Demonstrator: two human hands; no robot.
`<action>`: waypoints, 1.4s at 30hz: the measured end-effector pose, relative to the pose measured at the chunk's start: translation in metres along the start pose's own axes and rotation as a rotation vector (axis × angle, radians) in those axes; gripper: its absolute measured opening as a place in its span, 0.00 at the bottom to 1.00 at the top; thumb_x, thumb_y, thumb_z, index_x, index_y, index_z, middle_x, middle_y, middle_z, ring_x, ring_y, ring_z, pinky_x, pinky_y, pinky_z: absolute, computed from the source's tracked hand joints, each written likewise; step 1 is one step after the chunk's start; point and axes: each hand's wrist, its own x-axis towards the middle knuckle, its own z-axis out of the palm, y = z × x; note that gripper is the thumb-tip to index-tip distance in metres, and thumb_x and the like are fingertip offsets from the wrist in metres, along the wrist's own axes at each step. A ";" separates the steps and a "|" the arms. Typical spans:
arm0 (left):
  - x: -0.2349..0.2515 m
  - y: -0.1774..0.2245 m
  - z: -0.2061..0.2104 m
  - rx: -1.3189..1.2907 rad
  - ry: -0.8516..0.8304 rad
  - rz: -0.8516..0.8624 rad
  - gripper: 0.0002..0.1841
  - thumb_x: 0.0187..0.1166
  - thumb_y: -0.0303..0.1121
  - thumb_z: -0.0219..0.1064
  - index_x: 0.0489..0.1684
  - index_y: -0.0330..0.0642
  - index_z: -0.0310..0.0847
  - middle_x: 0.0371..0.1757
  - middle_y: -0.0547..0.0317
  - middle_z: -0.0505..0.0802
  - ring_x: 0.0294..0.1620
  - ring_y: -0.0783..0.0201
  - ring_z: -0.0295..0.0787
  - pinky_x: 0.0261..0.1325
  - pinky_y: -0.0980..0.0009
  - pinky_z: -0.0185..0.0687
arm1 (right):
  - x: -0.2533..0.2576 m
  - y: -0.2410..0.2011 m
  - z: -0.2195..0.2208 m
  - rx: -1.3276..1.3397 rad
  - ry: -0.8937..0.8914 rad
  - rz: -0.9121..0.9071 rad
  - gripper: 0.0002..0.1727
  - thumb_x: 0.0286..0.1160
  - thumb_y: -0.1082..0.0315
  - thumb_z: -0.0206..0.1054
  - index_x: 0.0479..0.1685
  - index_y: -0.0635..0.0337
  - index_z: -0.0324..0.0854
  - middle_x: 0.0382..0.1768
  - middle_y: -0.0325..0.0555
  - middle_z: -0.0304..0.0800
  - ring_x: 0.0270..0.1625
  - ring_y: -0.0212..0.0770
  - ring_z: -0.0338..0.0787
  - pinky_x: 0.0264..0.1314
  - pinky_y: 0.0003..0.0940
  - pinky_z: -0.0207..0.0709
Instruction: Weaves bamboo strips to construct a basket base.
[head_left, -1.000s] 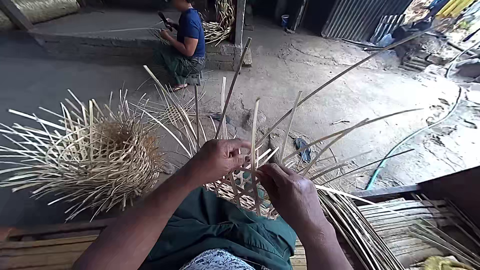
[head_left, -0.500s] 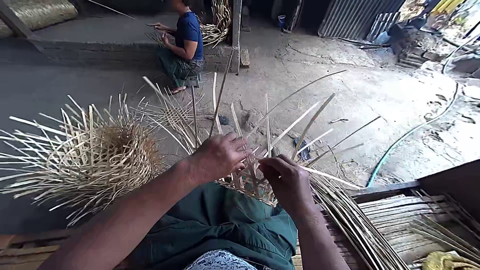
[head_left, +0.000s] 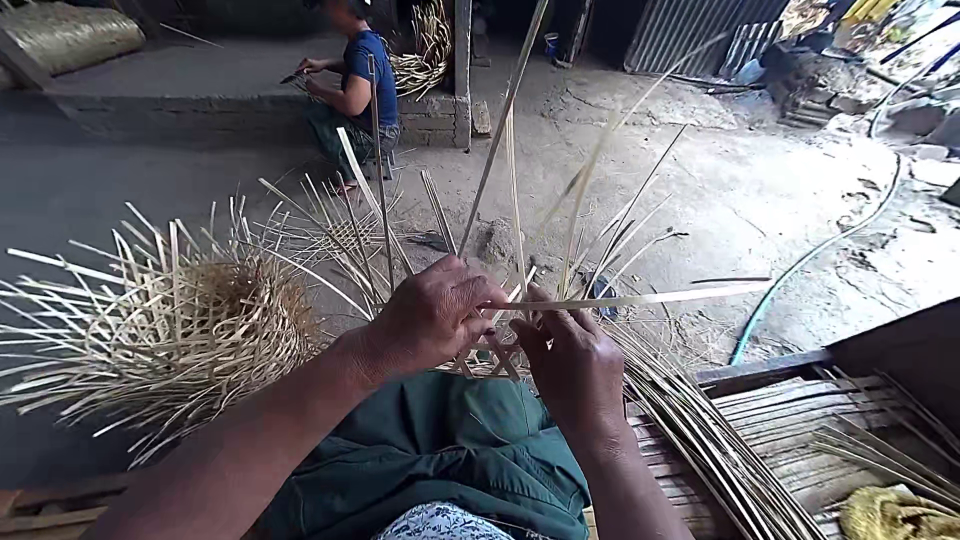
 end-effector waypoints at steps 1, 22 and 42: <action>-0.003 0.002 0.003 -0.044 0.000 -0.024 0.11 0.69 0.36 0.79 0.45 0.45 0.90 0.39 0.64 0.93 0.42 0.67 0.85 0.44 0.71 0.82 | 0.002 -0.004 -0.003 0.003 -0.033 0.023 0.18 0.68 0.63 0.74 0.57 0.55 0.93 0.29 0.45 0.90 0.26 0.42 0.87 0.28 0.42 0.81; -0.017 -0.001 0.008 -0.399 -0.056 -0.498 0.21 0.75 0.32 0.73 0.68 0.50 0.84 0.33 0.71 0.90 0.29 0.77 0.82 0.35 0.78 0.81 | 0.001 0.007 -0.013 -0.057 -0.314 -0.165 0.15 0.83 0.55 0.62 0.44 0.53 0.91 0.30 0.45 0.92 0.27 0.46 0.91 0.24 0.47 0.82; 0.002 -0.011 0.003 0.152 -0.008 0.010 0.22 0.68 0.41 0.78 0.62 0.47 0.91 0.44 0.56 0.93 0.46 0.55 0.87 0.48 0.61 0.84 | 0.000 0.019 0.002 0.243 -0.115 -0.001 0.13 0.78 0.65 0.68 0.55 0.54 0.93 0.38 0.41 0.94 0.32 0.29 0.90 0.36 0.24 0.85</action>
